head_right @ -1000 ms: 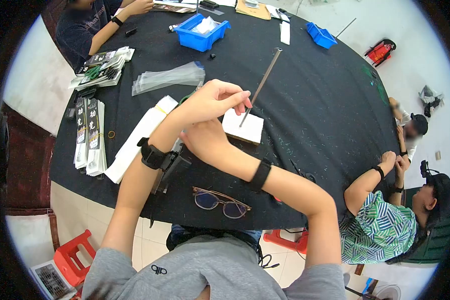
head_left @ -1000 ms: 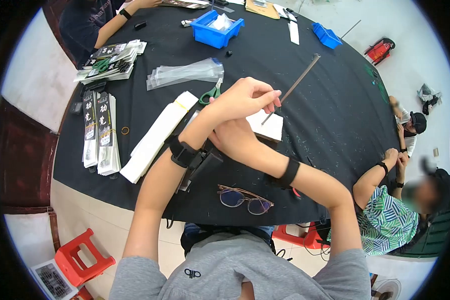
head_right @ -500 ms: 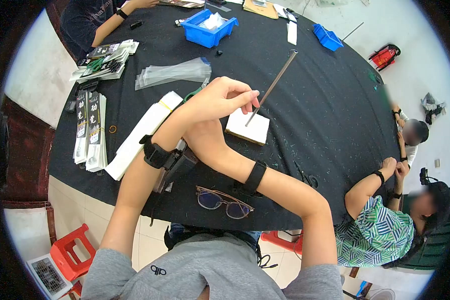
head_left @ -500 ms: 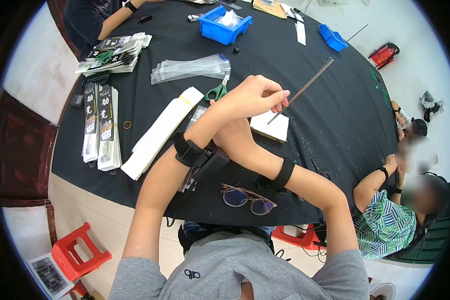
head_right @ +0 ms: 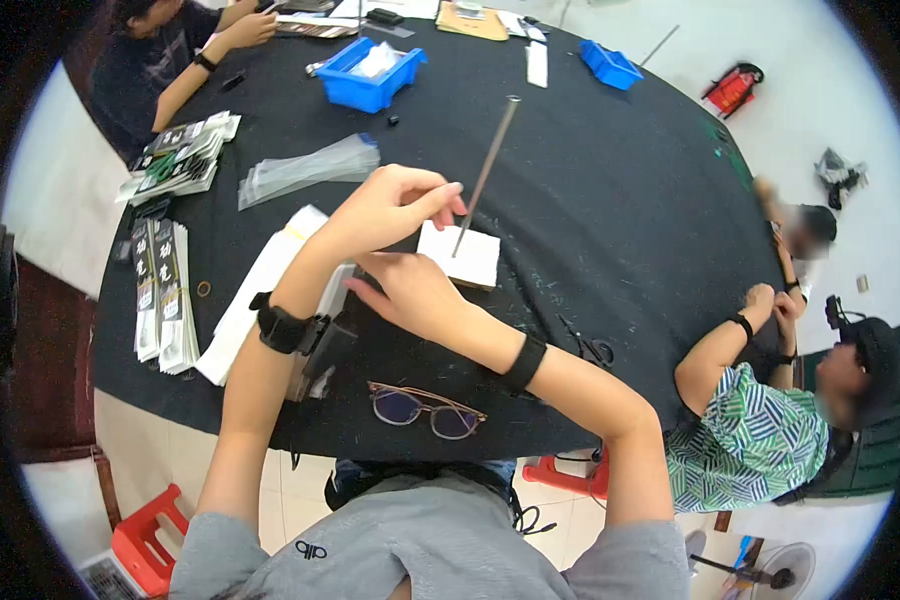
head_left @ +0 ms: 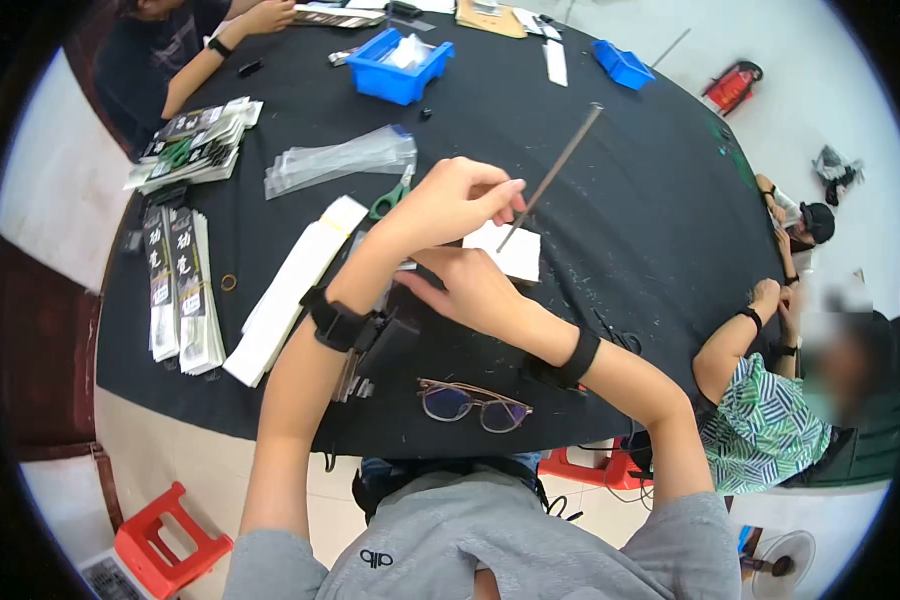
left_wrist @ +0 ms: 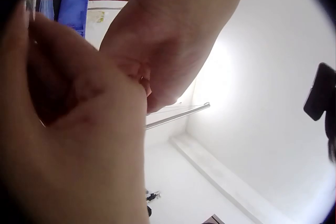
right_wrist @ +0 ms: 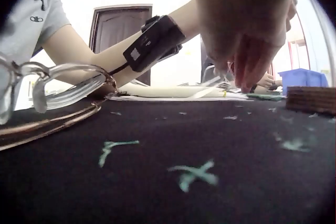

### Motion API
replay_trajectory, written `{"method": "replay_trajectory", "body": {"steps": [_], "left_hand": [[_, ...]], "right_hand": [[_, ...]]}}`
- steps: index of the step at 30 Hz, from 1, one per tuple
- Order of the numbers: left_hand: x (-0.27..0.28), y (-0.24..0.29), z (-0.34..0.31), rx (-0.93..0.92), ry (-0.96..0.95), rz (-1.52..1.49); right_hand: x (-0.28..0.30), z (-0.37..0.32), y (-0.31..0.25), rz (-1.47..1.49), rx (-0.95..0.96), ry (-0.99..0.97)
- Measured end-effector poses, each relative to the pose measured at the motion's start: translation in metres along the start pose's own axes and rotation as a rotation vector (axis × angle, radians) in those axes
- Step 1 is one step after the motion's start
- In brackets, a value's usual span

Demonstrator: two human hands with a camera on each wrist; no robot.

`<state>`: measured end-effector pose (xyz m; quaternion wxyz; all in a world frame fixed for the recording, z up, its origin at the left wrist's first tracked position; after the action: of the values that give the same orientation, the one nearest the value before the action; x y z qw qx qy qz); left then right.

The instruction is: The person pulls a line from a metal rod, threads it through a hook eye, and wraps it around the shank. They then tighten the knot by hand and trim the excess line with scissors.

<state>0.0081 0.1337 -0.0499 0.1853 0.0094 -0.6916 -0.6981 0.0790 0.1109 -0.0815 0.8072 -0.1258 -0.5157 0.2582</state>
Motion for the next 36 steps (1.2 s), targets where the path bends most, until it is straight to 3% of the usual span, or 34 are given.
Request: {"method": "replay_trajectory", "body": {"steps": [4, 6, 8, 10, 12, 13, 15, 18, 23, 33, 36], "left_hand": [[0.0, 0.004, -0.002, 0.009, -0.007, 0.005], [0.002, 0.002, -0.001, 0.023, 0.003, 0.018], [0.002, -0.001, 0.001, -0.011, 0.017, 0.018], [0.002, 0.001, 0.0, -0.001, 0.017, 0.016], [0.002, 0.004, -0.002, 0.001, 0.029, 0.048], [0.002, 0.004, -0.003, -0.001, 0.025, 0.053], [0.0, 0.005, -0.002, -0.002, 0.009, 0.056], [0.0, 0.004, -0.002, 0.002, 0.003, 0.036], [0.0, 0.003, 0.0, -0.023, 0.01, 0.062], [-0.003, 0.006, -0.002, -0.018, -0.007, 0.065], [-0.003, 0.008, -0.004, -0.009, -0.012, 0.06]], "right_hand": [[0.039, -0.022, -0.013, -0.065, 0.056, -0.108], [0.072, -0.034, -0.026, -0.244, 0.181, 0.033], [0.11, -0.053, -0.029, -0.318, 0.147, 0.144], [0.154, -0.076, -0.02, -0.395, -0.087, 0.378], [0.172, -0.117, 0.033, 0.181, -0.516, 0.6], [0.175, -0.127, 0.04, 0.181, -0.515, 0.607], [0.149, -0.144, 0.066, 0.678, -0.765, 0.492], [0.123, -0.137, 0.05, 1.042, -0.743, 0.378], [0.124, -0.131, 0.05, 1.201, -0.85, 0.442], [0.205, -0.04, 0.034, 0.898, -0.421, 0.742], [0.218, -0.012, 0.029, 0.791, -0.354, 0.745]]}}
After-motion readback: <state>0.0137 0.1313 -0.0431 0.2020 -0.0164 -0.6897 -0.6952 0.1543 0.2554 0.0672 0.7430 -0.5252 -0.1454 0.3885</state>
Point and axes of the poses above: each hand's wrist, its own z-axis towards the middle knuckle, its own x-axis out of the back of the hand, y = z × x, the point moved 7 cm from there along z, towards the middle knuckle, and after that the axes turned 9 degrees about x, right-handed, at the moved point
